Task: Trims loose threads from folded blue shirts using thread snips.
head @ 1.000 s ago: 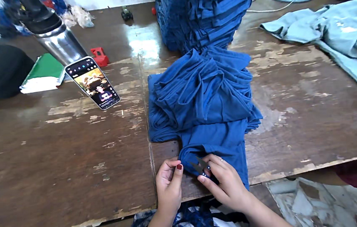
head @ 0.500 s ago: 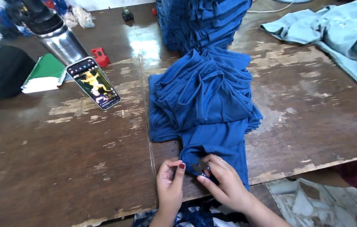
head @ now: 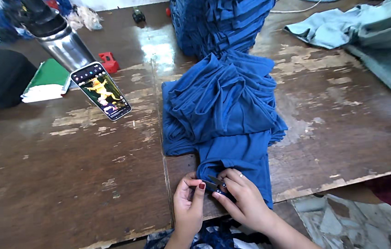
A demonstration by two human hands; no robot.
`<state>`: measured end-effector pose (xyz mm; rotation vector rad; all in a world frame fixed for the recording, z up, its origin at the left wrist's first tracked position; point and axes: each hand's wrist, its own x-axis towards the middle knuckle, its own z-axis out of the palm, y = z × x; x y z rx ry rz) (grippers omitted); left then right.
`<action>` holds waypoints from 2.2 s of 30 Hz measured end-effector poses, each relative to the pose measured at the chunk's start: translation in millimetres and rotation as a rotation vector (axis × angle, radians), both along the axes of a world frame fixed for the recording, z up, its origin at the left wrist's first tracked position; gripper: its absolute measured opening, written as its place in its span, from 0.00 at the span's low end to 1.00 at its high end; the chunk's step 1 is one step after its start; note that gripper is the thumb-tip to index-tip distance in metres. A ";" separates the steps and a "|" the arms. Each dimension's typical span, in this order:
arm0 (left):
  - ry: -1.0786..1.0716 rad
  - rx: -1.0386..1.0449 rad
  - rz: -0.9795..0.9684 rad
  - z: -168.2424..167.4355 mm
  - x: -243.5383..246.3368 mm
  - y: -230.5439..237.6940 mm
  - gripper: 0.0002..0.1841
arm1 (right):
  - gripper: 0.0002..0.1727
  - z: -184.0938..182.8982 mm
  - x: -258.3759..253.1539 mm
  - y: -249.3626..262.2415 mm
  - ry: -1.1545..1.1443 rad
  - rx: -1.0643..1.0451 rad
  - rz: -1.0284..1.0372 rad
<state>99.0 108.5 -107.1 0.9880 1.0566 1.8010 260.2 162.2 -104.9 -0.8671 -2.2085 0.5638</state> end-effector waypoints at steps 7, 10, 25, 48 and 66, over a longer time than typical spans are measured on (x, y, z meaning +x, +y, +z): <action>-0.026 0.002 0.014 -0.1 -0.8 0.4 0.03 | 0.21 0.7 1.8 0.7 -0.011 -0.016 0.021; -0.017 0.006 0.019 0.2 0.0 0.3 0.03 | 0.22 1.8 0.3 0.1 -0.033 0.002 0.005; -0.037 -0.009 0.059 -0.4 0.4 0.8 0.03 | 0.24 4.8 -1.4 -0.4 -0.089 0.021 -0.010; 0.027 0.034 0.032 0.3 1.3 1.3 0.08 | 0.23 12.1 -0.4 5.6 -0.020 -0.039 0.022; 0.672 0.100 0.131 8.4 -29.4 -5.8 0.03 | 0.10 28.8 52.9 38.4 0.397 -0.150 0.202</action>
